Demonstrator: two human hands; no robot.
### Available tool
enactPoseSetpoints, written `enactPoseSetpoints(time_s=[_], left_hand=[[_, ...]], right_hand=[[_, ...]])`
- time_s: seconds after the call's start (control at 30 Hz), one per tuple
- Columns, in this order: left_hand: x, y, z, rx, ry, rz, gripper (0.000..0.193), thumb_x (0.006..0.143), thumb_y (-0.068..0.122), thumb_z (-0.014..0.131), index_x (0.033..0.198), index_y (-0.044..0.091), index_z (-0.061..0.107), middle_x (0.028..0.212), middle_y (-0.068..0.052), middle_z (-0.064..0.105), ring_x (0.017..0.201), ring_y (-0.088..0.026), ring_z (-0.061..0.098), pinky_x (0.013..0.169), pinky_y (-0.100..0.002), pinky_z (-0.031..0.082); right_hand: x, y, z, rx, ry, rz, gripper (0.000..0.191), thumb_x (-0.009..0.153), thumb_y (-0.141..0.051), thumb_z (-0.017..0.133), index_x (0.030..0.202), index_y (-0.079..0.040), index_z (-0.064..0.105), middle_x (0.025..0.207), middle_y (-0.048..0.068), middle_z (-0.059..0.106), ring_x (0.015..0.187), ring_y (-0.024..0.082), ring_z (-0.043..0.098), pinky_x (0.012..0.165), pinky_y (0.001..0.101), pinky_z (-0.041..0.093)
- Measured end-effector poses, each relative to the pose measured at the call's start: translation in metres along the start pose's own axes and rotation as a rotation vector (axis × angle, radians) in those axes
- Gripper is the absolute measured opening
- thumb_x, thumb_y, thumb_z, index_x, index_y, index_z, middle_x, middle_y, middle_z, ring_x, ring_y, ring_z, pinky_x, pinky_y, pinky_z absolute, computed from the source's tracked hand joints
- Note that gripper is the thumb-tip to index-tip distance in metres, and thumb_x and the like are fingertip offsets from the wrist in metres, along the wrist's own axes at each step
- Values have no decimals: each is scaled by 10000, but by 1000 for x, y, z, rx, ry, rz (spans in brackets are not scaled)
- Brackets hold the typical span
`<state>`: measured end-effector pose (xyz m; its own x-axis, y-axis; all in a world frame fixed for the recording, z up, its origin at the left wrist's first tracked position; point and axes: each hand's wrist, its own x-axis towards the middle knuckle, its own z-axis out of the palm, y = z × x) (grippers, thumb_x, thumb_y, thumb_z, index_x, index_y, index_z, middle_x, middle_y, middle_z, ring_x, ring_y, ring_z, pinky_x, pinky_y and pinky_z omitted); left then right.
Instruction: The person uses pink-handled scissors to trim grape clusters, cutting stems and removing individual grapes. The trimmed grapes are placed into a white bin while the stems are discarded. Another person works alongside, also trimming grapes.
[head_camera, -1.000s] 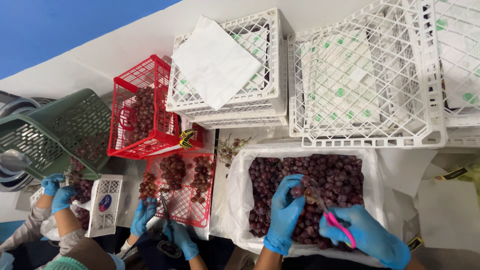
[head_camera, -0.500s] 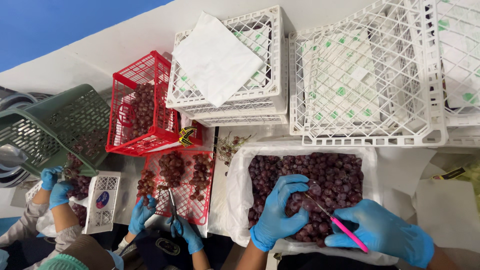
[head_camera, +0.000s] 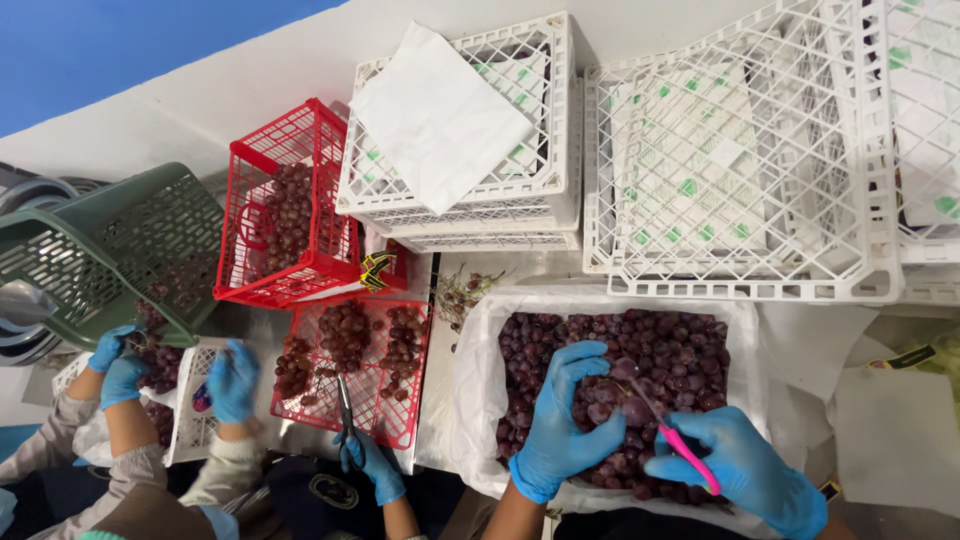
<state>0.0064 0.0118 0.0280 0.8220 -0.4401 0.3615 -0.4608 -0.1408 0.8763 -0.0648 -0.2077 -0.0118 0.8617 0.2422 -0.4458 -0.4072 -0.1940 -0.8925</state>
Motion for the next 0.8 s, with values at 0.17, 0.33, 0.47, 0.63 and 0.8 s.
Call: enactPoseSetpoints(time_s=[0.17, 0.33, 0.47, 0.63, 0.8], left_hand=[[2, 1, 5, -47, 81, -74, 471, 780, 5, 744, 1213, 44, 564, 1381, -181, 567, 1285, -333, 607, 1122, -409, 490], [-2, -5, 12, 10, 131, -204, 428, 788, 35, 749, 1177, 29, 572, 1343, -158, 590, 1247, -259, 618, 1072, -351, 499], [-9, -30, 25, -384, 231, -754, 343, 823, 58, 723, 1159, 24, 664, 1115, -114, 663, 982, -176, 616, 845, -292, 492], [-30, -76, 30, -773, 170, -1083, 256, 938, 116, 687, 1165, -2, 694, 1013, -49, 704, 848, -115, 659, 729, -257, 539], [-50, -99, 40, -1023, 173, -1102, 272, 960, 73, 637, 1216, -8, 675, 1072, -54, 701, 917, -139, 685, 776, -288, 578]], right_hand=[[1, 13, -11, -23, -83, -62, 245, 739, -204, 894, 878, -50, 764, 617, 37, 673, 554, 95, 586, 528, 288, 512], [-6, 14, -16, 178, -287, 114, 207, 816, -219, 803, 925, -45, 773, 683, 31, 709, 628, 98, 643, 582, 288, 519], [2, 9, -10, 74, -220, 122, 243, 839, -293, 784, 901, -59, 770, 640, 43, 704, 585, 110, 640, 564, 292, 508], [8, 7, -7, -166, 1, 175, 332, 845, -392, 830, 871, -68, 763, 595, 66, 671, 547, 124, 589, 566, 295, 510], [5, 16, -17, -136, -22, 51, 316, 793, -326, 836, 934, -59, 743, 659, 30, 710, 600, 88, 590, 593, 282, 546]])
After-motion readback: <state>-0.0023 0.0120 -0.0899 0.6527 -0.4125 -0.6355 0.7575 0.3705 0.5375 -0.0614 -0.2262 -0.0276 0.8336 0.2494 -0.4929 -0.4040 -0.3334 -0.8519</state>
